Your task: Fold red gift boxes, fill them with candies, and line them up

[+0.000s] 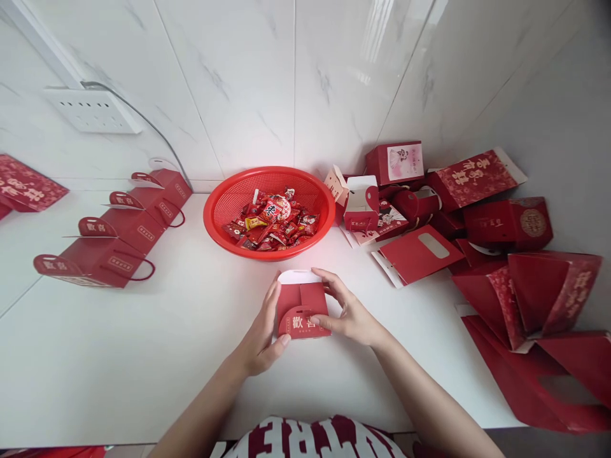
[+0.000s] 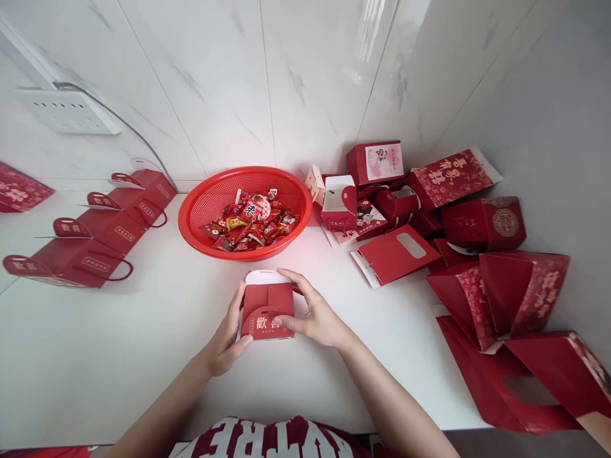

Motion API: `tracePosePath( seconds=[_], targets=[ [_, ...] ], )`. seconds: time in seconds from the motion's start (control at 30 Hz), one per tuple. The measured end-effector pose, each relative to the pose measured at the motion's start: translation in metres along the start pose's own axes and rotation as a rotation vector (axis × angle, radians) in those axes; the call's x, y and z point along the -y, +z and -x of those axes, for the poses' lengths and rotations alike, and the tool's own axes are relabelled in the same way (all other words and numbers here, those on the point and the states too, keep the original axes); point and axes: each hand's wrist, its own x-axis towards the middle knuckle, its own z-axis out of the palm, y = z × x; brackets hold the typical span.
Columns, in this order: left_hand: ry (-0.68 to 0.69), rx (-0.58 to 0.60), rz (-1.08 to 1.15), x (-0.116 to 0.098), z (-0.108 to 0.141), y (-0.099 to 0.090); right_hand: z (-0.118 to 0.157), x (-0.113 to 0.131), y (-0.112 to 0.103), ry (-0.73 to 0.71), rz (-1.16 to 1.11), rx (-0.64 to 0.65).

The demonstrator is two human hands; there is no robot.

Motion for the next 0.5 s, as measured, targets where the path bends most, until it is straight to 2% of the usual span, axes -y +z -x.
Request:
tracePosePath(
  seconds=[0.23, 0.5],
  targets=[
    [-0.002, 0.017, -0.022, -0.002, -0.006, -0.003, 0.006, 0.003, 0.001, -0.152, 0.149, 0.031],
    [0.034, 0.022, -0.112, -0.008, -0.015, -0.011, 0.007, 0.001, 0.003, -0.152, 0.249, 0.027]
  ],
)
